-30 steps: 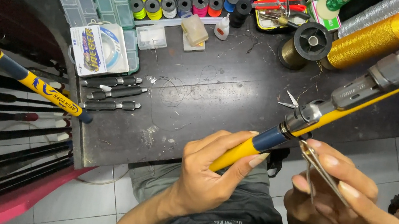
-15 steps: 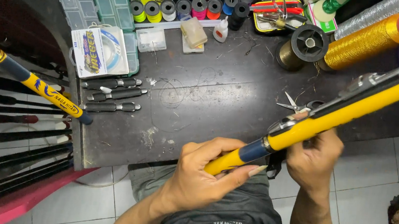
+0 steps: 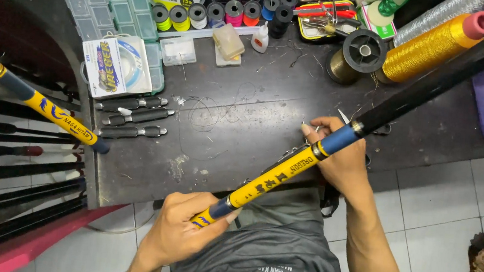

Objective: The person assembles a yellow and blue fishing rod by connecting its sections. They use scissors to trim a line or thread attached to the rod and then wrap a yellow rubber band around the handle area.

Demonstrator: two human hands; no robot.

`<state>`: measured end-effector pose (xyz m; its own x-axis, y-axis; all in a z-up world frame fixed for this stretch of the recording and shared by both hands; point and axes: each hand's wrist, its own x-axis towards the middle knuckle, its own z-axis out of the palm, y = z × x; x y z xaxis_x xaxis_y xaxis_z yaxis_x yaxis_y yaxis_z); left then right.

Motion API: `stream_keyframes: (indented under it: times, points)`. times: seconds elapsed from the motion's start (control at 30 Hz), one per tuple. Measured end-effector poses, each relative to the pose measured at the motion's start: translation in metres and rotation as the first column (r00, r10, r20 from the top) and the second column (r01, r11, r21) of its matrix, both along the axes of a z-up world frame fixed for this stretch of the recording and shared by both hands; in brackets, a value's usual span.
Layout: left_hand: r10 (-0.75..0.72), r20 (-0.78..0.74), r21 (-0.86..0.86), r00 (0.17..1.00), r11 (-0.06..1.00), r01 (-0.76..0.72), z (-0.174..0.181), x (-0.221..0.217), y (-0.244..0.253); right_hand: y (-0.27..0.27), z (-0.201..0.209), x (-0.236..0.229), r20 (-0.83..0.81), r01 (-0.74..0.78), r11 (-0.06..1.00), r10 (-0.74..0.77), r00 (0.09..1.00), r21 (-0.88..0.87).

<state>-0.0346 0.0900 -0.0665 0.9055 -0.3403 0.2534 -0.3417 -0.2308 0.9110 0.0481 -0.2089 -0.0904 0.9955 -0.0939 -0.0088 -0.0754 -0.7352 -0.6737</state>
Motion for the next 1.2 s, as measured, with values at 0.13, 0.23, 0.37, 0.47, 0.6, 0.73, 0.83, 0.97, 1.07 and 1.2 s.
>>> stream_keyframes:
  times: [0.13, 0.23, 0.37, 0.47, 0.6, 0.73, 0.83, 0.97, 1.07, 1.2]
  points:
    - [-0.045, -0.013, 0.024, 0.999, 0.999, 0.045, -0.014, -0.008, 0.017, -0.003, 0.011, -0.012, 0.302, 0.006, 0.999, -0.021, 0.953, 0.05]
    - [-0.062, -0.002, 0.092, 0.998, 0.994, 0.062, -0.021, -0.015, 0.029, -0.009, 0.018, -0.021, 0.315, 0.137, 0.966, -0.204, 0.927, 0.22]
    - [-0.052, -0.04, 0.204, 0.998, 0.977, 0.059, -0.028, -0.025, 0.041, -0.018, 0.023, -0.025, 0.435, -0.067, 0.861, -0.187, 0.881, 0.504]
    - [-0.055, -0.085, 0.21, 0.995, 0.975, 0.072, -0.036, -0.032, 0.051, -0.011, 0.042, -0.022, 0.333, -0.012, 0.739, -0.288, 0.898, 0.674]
    - [-0.095, -0.182, 0.162, 0.979, 0.979, 0.125, -0.042, -0.04, 0.061, -0.011, 0.055, -0.016, 0.267, -0.08, 0.554, -0.265, 0.927, 0.829]
    - [-0.077, -0.213, 0.165, 0.974, 0.98, 0.113, -0.045, -0.045, 0.064, -0.008, 0.06, -0.008, 0.311, -0.143, 0.563, -0.214, 0.926, 0.814]
    - [-0.013, -0.234, 0.205, 0.972, 0.977, 0.062, -0.047, -0.049, 0.064, -0.008, 0.062, -0.004, 0.327, -0.14, 0.595, -0.219, 0.919, 0.791]
    - [0.128, -0.257, 0.238, 0.958, 0.969, -0.066, -0.046, -0.05, 0.067, -0.006, 0.067, 0.0, 0.304, -0.102, 0.576, -0.266, 0.915, 0.811]
    - [0.189, -0.134, 0.271, 0.973, 0.951, -0.147, -0.038, -0.049, 0.069, -0.006, 0.068, -0.001, 0.304, -0.082, 0.576, -0.3, 0.904, 0.813]
    - [0.201, 0.13, 0.307, 0.971, 0.923, -0.233, -0.012, -0.042, 0.066, -0.01, 0.068, -0.002, 0.339, -0.081, 0.589, -0.343, 0.876, 0.804]
